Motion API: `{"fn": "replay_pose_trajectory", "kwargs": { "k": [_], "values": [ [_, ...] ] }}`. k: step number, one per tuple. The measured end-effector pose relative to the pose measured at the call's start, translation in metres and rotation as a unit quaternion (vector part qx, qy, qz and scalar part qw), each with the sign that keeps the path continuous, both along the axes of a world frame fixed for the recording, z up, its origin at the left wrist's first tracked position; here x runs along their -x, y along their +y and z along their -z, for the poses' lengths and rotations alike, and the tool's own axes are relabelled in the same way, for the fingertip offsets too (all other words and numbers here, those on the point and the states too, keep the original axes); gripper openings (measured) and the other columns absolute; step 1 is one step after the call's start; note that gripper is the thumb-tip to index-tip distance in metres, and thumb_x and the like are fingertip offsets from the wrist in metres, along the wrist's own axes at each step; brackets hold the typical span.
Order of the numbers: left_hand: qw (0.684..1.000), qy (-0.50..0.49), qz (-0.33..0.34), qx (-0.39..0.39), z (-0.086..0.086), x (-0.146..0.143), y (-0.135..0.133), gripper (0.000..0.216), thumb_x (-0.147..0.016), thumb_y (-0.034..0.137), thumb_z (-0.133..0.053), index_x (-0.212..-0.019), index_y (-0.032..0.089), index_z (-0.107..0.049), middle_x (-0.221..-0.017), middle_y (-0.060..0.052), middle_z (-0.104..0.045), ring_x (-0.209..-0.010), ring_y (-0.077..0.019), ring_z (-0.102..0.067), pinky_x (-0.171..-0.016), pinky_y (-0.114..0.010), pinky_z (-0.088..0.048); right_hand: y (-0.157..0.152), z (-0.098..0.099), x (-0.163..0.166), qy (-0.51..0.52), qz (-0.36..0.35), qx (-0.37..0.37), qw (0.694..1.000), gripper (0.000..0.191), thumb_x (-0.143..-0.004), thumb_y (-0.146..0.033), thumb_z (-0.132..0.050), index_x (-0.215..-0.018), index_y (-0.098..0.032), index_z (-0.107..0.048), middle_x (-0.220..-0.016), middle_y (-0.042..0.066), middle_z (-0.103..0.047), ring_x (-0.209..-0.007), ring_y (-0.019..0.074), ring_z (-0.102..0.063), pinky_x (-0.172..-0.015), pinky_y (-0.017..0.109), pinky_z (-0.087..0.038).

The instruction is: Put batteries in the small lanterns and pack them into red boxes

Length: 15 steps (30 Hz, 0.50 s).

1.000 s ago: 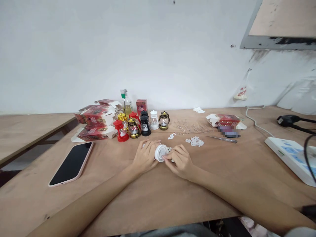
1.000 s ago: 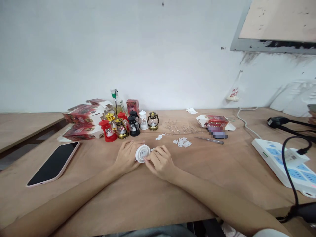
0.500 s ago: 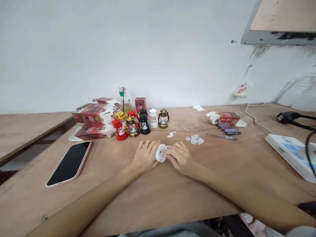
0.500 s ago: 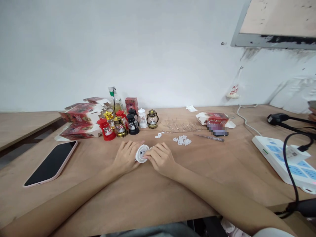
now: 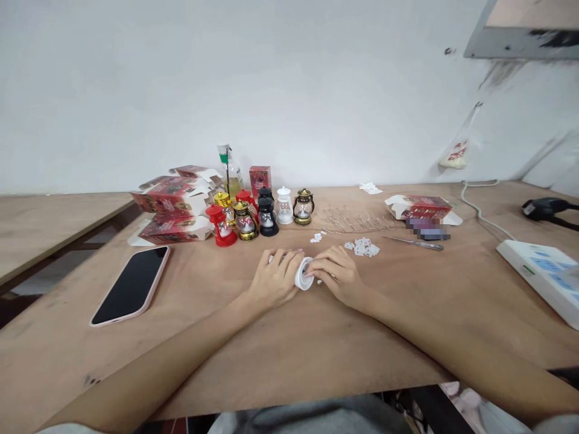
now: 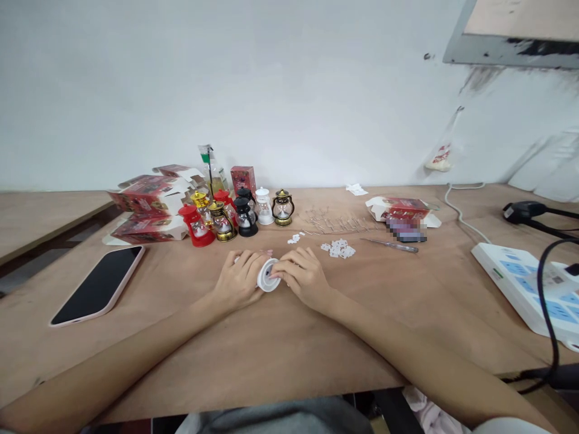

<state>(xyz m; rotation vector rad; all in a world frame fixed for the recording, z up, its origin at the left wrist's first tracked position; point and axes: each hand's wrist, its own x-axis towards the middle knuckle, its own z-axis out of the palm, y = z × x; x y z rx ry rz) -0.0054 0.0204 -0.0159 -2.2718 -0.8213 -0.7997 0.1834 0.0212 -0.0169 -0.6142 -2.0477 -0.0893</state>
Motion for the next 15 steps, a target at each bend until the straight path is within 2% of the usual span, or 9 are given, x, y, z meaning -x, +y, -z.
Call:
{"fn": "replay_pose_trajectory", "kwargs": {
  "k": [6, 10, 15],
  "values": [
    [0.998, -0.026, -0.008, 0.053, 0.0001, 0.0001, -0.0024, 0.033, -0.088, 0.032, -0.044, -0.11, 0.01, -0.056, -0.104, -0.012, -0.068, -0.087, -0.0224, -0.058, -0.075, -0.036, -0.033, -0.0008, 0.0016, 0.0026, 0.011, -0.043, 0.036, 0.998, 0.008, -0.091, -0.027, -0.054, -0.089, -0.019, -0.054, -0.082, 0.004, -0.063, -0.076, 0.0151, -0.056, -0.068, 0.03, -0.04],
    [0.996, -0.036, -0.018, 0.077, 0.0009, 0.0012, -0.0025, 0.037, -0.089, 0.036, -0.043, -0.113, 0.012, -0.056, -0.106, -0.012, -0.068, -0.09, -0.023, -0.057, -0.077, -0.037, -0.032, -0.0032, 0.0028, 0.0041, -0.012, -0.029, 0.05, 0.998, 0.031, -0.081, -0.041, -0.065, -0.097, -0.018, -0.049, -0.09, 0.006, -0.063, -0.076, 0.0164, -0.057, -0.067, 0.031, -0.041],
    [0.994, -0.034, -0.02, 0.097, 0.0016, 0.0027, -0.0011, 0.042, -0.09, 0.041, -0.041, -0.116, 0.012, -0.056, -0.105, -0.012, -0.068, -0.09, -0.0238, -0.056, -0.076, -0.037, -0.031, -0.0053, 0.0049, 0.0064, -0.026, 0.006, 0.051, 0.998, 0.031, -0.082, -0.042, -0.064, -0.095, -0.019, -0.048, -0.089, 0.006, -0.063, -0.078, 0.0177, -0.06, -0.067, 0.031, -0.042]
  ]
}}
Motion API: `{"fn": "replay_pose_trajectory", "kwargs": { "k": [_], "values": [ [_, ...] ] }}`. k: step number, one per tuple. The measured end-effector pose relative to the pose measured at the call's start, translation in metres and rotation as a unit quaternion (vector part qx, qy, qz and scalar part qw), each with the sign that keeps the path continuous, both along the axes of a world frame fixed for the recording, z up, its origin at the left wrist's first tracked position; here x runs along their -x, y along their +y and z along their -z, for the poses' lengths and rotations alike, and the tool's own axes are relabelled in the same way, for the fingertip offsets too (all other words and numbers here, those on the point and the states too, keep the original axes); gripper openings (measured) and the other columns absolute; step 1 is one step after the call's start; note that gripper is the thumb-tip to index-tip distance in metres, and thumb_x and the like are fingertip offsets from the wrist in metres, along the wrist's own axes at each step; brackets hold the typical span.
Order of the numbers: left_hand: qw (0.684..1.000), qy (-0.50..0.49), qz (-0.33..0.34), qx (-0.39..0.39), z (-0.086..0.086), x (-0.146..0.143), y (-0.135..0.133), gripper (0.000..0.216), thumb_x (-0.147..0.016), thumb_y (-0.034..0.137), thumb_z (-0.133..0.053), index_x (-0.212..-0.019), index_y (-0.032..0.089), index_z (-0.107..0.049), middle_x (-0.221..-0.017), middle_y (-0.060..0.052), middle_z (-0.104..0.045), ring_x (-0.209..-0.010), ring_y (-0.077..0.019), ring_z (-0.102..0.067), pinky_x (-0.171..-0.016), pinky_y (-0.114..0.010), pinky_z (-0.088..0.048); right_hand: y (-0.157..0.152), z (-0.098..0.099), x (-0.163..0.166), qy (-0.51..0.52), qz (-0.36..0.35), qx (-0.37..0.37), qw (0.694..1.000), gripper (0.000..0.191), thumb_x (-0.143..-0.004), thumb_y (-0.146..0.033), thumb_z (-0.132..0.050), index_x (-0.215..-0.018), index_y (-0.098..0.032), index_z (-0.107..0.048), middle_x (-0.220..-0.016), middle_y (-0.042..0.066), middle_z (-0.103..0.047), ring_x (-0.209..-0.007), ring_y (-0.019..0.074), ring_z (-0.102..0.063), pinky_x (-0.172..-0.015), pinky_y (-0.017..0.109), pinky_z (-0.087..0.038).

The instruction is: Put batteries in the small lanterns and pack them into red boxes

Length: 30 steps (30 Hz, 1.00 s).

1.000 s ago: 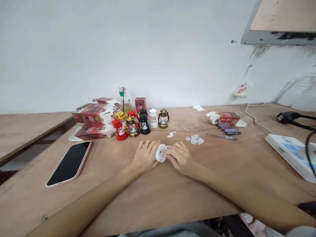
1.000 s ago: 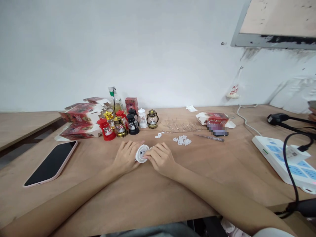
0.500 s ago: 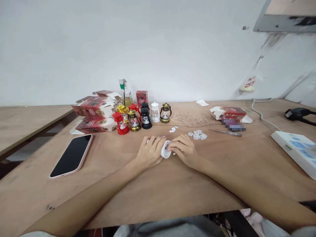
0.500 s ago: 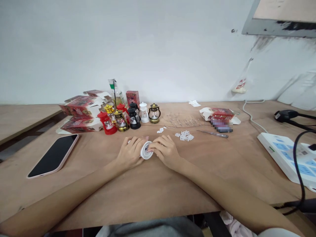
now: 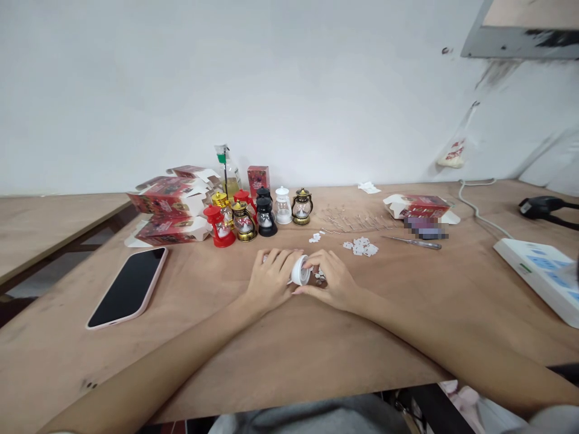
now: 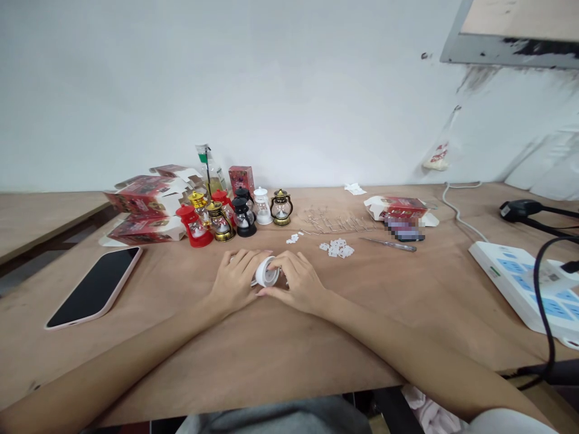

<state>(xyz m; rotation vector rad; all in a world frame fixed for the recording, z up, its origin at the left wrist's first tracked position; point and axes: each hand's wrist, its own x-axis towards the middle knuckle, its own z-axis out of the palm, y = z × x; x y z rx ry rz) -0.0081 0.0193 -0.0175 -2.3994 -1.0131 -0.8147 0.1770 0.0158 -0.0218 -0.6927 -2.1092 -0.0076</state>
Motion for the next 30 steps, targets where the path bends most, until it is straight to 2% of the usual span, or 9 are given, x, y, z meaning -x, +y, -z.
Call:
{"fn": "replay_pose_trajectory", "kwargs": {
  "k": [4, 10, 24, 30],
  "values": [
    [1.0, -0.012, 0.009, 0.0, 0.0008, 0.0009, 0.0012, 0.045, -0.09, 0.044, -0.039, -0.115, 0.01, -0.056, -0.104, -0.012, -0.067, -0.088, -0.024, -0.055, -0.075, -0.036, -0.031, -0.0015, -0.0002, 0.0018, 0.021, 0.03, -0.003, 0.999, 0.034, -0.081, -0.044, -0.065, -0.097, -0.019, -0.048, -0.088, 0.007, -0.063, -0.076, 0.0181, -0.06, -0.065, 0.031, -0.043],
    [0.999, -0.023, 0.017, 0.026, 0.0032, 0.0017, 0.0029, 0.047, -0.09, 0.045, -0.039, -0.116, 0.01, -0.055, -0.105, -0.013, -0.066, -0.089, -0.0247, -0.054, -0.072, -0.036, -0.033, -0.0006, 0.0001, 0.0016, 0.026, 0.032, -0.008, 0.999, 0.034, -0.08, -0.045, -0.066, -0.096, -0.019, -0.05, -0.087, 0.007, -0.063, -0.077, 0.0183, -0.06, -0.066, 0.032, -0.044],
    [0.997, 0.011, -0.01, 0.08, 0.0037, 0.0029, 0.0051, 0.041, -0.083, 0.039, -0.053, -0.115, 0.013, -0.055, -0.104, -0.011, -0.064, -0.09, -0.0261, -0.053, -0.072, -0.037, -0.036, 0.0035, 0.0046, -0.0001, -0.001, 0.037, 0.047, 0.998, 0.031, -0.082, -0.045, -0.063, -0.095, -0.019, -0.05, -0.089, 0.006, -0.063, -0.072, 0.0163, -0.055, -0.07, 0.033, -0.042],
    [0.995, 0.035, -0.022, 0.09, 0.0031, 0.0034, 0.0062, 0.042, -0.083, 0.038, -0.052, -0.116, 0.012, -0.053, -0.102, -0.012, -0.064, -0.09, -0.0272, -0.053, -0.072, -0.038, -0.038, 0.0048, 0.0044, 0.0001, -0.019, 0.043, 0.072, 0.996, 0.031, -0.08, -0.041, -0.066, -0.096, -0.019, -0.049, -0.091, 0.005, -0.062, -0.08, 0.0184, -0.058, -0.073, 0.033, -0.041]
  ]
}}
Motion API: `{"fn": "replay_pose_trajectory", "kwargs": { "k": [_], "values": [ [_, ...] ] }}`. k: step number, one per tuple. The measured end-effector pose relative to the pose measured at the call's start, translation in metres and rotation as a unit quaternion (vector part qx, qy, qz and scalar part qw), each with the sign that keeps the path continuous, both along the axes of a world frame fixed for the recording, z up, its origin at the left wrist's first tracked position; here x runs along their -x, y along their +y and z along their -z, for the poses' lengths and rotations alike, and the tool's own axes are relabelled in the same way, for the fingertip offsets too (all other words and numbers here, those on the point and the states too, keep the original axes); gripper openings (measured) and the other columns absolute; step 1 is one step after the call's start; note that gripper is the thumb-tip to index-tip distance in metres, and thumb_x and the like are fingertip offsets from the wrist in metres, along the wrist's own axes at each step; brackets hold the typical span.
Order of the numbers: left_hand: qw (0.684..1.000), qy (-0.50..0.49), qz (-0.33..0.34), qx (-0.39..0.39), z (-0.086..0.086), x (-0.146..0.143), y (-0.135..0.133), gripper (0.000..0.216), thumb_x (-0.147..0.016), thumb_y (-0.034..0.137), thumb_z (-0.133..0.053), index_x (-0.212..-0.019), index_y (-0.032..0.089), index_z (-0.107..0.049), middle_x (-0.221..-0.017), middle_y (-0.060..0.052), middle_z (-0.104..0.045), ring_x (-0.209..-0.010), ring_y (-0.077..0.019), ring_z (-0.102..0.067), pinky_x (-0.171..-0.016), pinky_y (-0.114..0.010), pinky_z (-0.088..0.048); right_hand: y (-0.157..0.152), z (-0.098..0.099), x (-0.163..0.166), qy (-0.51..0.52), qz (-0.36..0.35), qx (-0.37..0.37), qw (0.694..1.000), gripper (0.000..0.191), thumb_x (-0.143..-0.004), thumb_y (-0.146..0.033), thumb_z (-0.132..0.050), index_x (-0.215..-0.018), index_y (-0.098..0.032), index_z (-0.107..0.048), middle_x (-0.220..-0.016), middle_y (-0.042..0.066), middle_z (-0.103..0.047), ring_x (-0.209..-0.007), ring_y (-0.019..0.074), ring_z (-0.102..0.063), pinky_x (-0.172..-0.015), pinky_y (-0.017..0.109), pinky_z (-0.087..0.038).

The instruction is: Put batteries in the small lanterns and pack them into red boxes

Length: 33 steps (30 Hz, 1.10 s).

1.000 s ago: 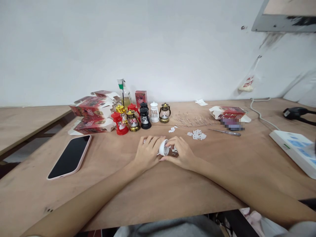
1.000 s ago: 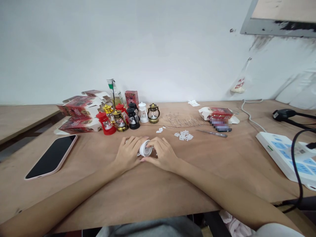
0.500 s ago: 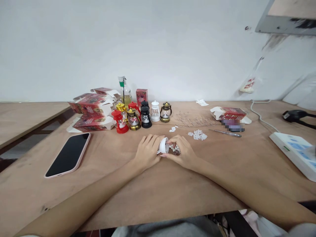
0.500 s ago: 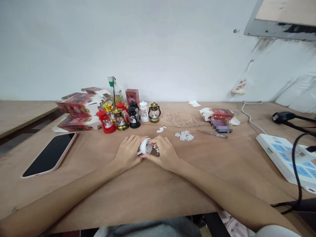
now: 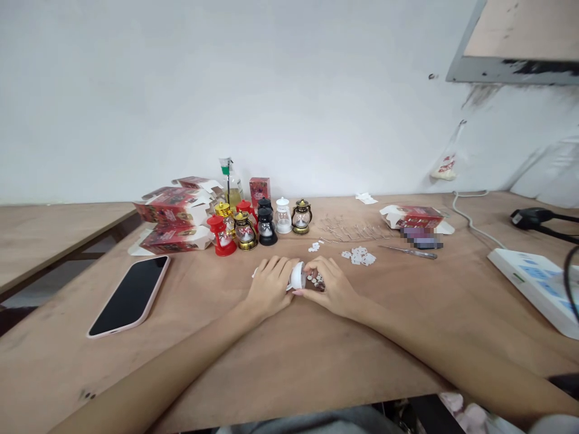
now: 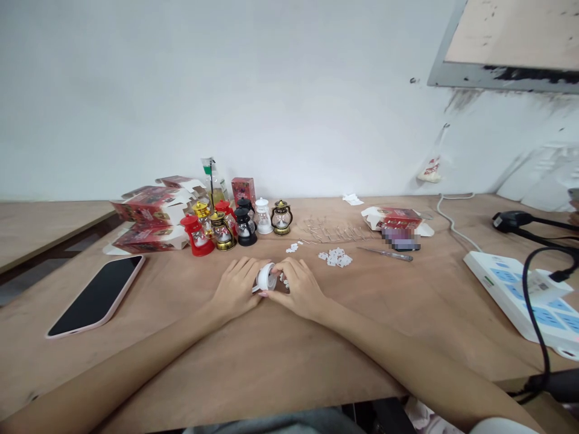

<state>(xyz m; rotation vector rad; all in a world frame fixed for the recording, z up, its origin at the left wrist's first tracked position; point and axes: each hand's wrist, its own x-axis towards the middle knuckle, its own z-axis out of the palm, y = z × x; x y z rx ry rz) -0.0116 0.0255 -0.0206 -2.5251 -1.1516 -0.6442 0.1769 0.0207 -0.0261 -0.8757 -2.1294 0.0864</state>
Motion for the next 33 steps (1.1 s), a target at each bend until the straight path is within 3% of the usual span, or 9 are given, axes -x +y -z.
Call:
{"fn": "replay_pose_trajectory", "kwargs": {
  "k": [7, 14, 18, 22, 26, 33],
  "values": [
    [0.999, 0.021, -0.042, -0.013, 0.002, -0.001, -0.002, 0.041, -0.079, 0.027, -0.056, -0.118, 0.015, -0.055, -0.102, -0.012, -0.065, -0.095, -0.0274, -0.056, -0.079, -0.038, -0.041, 0.001, 0.002, 0.001, -0.014, 0.023, 0.017, 0.999, 0.027, -0.083, -0.044, -0.06, -0.09, -0.02, -0.049, -0.085, 0.004, -0.061, -0.072, 0.0175, -0.055, -0.07, 0.033, -0.041],
    [0.998, 0.038, -0.053, -0.004, 0.001, -0.002, -0.002, 0.042, -0.078, 0.026, -0.057, -0.118, 0.014, -0.056, -0.102, -0.012, -0.065, -0.094, -0.0281, -0.056, -0.077, -0.039, -0.041, 0.003, 0.003, 0.001, -0.028, 0.014, 0.026, 0.999, 0.027, -0.085, -0.043, -0.058, -0.091, -0.019, -0.048, -0.088, 0.005, -0.062, -0.076, 0.0185, -0.057, -0.071, 0.033, -0.041],
    [0.999, 0.04, -0.033, 0.007, -0.003, -0.002, -0.002, 0.042, -0.079, 0.029, -0.057, -0.117, 0.013, -0.055, -0.1, -0.012, -0.064, -0.091, -0.028, -0.054, -0.073, -0.039, -0.04, 0.001, 0.0, 0.0, -0.032, -0.005, 0.02, 0.999, 0.027, -0.086, -0.044, -0.056, -0.092, -0.019, -0.05, -0.087, 0.006, -0.063, -0.077, 0.0185, -0.056, -0.071, 0.033, -0.041],
    [0.999, 0.037, -0.015, 0.013, -0.007, -0.003, -0.003, 0.036, -0.081, 0.024, -0.053, -0.115, 0.012, -0.054, -0.102, -0.011, -0.063, -0.093, -0.0271, -0.053, -0.072, -0.038, -0.038, 0.014, -0.003, -0.01, 0.0, -0.031, 0.003, 1.0, 0.023, -0.094, -0.04, -0.044, -0.094, -0.018, -0.051, -0.087, 0.006, -0.063, -0.076, 0.0175, -0.057, -0.074, 0.034, -0.042],
    [0.999, 0.04, -0.013, 0.03, -0.01, -0.004, -0.004, 0.037, -0.079, 0.02, -0.053, -0.115, 0.012, -0.054, -0.105, -0.011, -0.062, -0.094, -0.0272, -0.052, -0.074, -0.038, -0.038, 0.043, 0.003, -0.03, 0.016, 0.046, 0.025, 0.999, 0.021, -0.094, -0.037, -0.042, -0.095, -0.019, -0.053, -0.089, 0.007, -0.064, -0.083, 0.0201, -0.058, -0.079, 0.038, -0.044],
    [0.999, 0.035, -0.013, 0.035, -0.008, -0.003, -0.003, 0.04, -0.078, 0.018, -0.053, -0.117, 0.013, -0.053, -0.106, -0.011, -0.061, -0.096, -0.0275, -0.052, -0.076, -0.039, -0.039, 0.076, 0.015, -0.048, -0.12, 0.135, 0.035, 0.983, 0.03, -0.091, -0.04, -0.048, -0.111, -0.019, -0.057, -0.11, 0.012, -0.06, -0.106, 0.0277, -0.054, -0.091, 0.047, -0.041]
  ]
}}
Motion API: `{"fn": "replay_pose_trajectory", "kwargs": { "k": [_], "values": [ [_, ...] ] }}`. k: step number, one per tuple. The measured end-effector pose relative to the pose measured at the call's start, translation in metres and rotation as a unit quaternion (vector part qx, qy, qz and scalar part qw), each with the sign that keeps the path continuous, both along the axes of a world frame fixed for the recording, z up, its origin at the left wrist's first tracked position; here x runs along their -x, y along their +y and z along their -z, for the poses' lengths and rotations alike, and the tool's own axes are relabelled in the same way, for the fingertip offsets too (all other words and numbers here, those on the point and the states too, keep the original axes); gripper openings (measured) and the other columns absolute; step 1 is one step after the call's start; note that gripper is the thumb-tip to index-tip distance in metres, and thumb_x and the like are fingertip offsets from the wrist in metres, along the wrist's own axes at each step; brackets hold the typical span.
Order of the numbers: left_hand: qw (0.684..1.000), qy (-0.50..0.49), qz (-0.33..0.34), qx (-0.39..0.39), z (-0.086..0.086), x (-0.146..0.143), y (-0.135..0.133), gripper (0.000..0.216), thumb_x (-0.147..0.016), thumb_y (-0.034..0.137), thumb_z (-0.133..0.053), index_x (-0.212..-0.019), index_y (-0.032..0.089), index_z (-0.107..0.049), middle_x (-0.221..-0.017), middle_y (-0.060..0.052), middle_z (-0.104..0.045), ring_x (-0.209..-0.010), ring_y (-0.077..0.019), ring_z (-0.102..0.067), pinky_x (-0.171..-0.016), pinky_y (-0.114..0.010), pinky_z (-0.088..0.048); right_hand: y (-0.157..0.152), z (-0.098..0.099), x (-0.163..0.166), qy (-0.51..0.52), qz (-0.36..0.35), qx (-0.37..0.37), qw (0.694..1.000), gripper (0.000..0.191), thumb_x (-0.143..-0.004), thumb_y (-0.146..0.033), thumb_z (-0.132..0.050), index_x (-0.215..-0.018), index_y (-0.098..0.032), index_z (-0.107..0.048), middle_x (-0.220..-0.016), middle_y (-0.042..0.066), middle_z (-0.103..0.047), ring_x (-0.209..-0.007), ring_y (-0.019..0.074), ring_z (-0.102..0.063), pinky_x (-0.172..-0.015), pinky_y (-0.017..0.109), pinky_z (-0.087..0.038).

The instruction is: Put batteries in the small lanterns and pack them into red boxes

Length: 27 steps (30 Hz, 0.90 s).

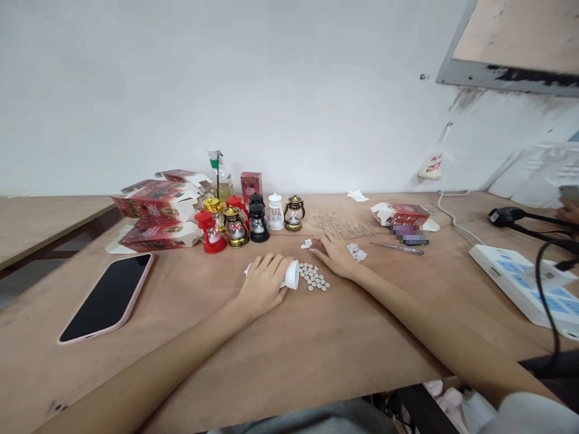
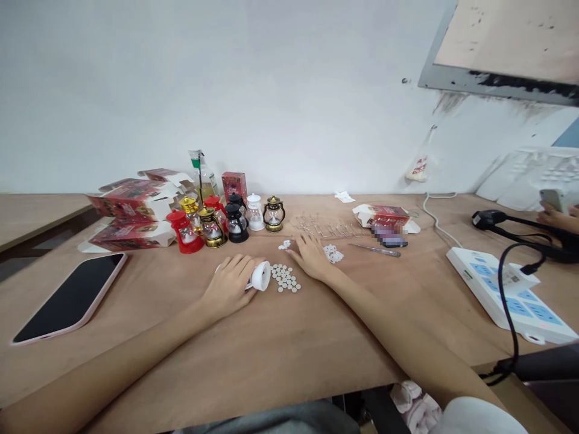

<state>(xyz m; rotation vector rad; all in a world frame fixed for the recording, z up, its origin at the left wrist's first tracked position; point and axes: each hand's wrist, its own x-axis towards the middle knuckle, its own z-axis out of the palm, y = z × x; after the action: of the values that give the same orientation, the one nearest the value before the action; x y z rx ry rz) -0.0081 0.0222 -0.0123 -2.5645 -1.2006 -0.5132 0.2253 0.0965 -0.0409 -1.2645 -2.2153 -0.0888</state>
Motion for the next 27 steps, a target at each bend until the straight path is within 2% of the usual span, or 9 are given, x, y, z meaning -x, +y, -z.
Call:
{"fn": "replay_pose_trajectory", "kwargs": {
  "k": [4, 9, 15, 19, 23, 27],
  "values": [
    [1.0, -0.001, 0.004, 0.0, 0.0, 0.0, 0.0, 0.039, -0.078, 0.018, -0.053, -0.117, 0.013, -0.053, -0.107, -0.011, -0.061, -0.096, -0.0271, -0.052, -0.076, -0.039, -0.039, -0.001, 0.0, 0.002, -0.052, 0.007, 0.005, 0.999, 0.031, -0.092, -0.041, -0.046, -0.114, -0.024, -0.061, -0.116, 0.011, -0.058, -0.11, 0.0281, -0.051, -0.093, 0.05, -0.038],
    [1.0, 0.0, 0.006, 0.001, 0.0, 0.0, 0.0, 0.037, -0.079, 0.018, -0.053, -0.116, 0.012, -0.053, -0.108, -0.011, -0.061, -0.095, -0.0269, -0.052, -0.075, -0.038, -0.039, -0.004, -0.003, 0.003, -0.054, 0.004, 0.003, 0.999, 0.023, -0.092, -0.036, -0.049, -0.104, -0.025, -0.065, -0.109, 0.008, -0.061, -0.107, 0.0268, -0.052, -0.093, 0.048, -0.038],
    [1.0, 0.0, 0.007, 0.005, -0.001, 0.0, 0.0, 0.037, -0.08, 0.019, -0.051, -0.116, 0.012, -0.053, -0.107, -0.012, -0.061, -0.096, -0.0274, -0.052, -0.075, -0.039, -0.04, -0.006, -0.005, 0.003, -0.029, 0.005, 0.002, 1.0, 0.024, -0.088, -0.037, -0.055, -0.105, -0.022, -0.062, -0.108, 0.009, -0.06, -0.107, 0.0265, -0.053, -0.092, 0.046, -0.039],
    [1.0, -0.003, 0.008, 0.005, -0.001, -0.001, 0.0, 0.036, -0.079, 0.018, -0.052, -0.115, 0.013, -0.054, -0.107, -0.012, -0.061, -0.096, -0.0274, -0.052, -0.075, -0.039, -0.04, 0.001, -0.003, 0.002, 0.013, -0.009, 0.047, 0.999, 0.028, -0.087, -0.041, -0.057, -0.107, -0.022, -0.062, -0.111, 0.009, -0.059, -0.11, 0.0265, -0.052, -0.092, 0.046, -0.04],
    [1.0, -0.002, 0.007, 0.002, -0.001, -0.002, 0.0, 0.035, -0.078, 0.016, -0.052, -0.113, 0.013, -0.054, -0.107, -0.011, -0.062, -0.095, -0.027, -0.052, -0.074, -0.038, -0.039, 0.009, -0.003, 0.002, 0.078, -0.021, 0.092, 0.993, 0.022, -0.084, -0.04, -0.06, -0.099, -0.024, -0.066, -0.109, 0.006, -0.062, -0.106, 0.0242, -0.055, -0.091, 0.043, -0.041],
    [1.0, 0.001, 0.003, 0.001, -0.001, -0.001, 0.0, 0.037, -0.078, 0.016, -0.053, -0.114, 0.013, -0.054, -0.106, -0.011, -0.061, -0.094, -0.027, -0.052, -0.073, -0.038, -0.039, 0.01, -0.005, 0.004, 0.095, -0.007, 0.111, 0.989, 0.018, -0.082, -0.037, -0.064, -0.093, -0.023, -0.068, -0.107, 0.006, -0.061, -0.107, 0.0238, -0.054, -0.093, 0.043, -0.038]
  ]
}}
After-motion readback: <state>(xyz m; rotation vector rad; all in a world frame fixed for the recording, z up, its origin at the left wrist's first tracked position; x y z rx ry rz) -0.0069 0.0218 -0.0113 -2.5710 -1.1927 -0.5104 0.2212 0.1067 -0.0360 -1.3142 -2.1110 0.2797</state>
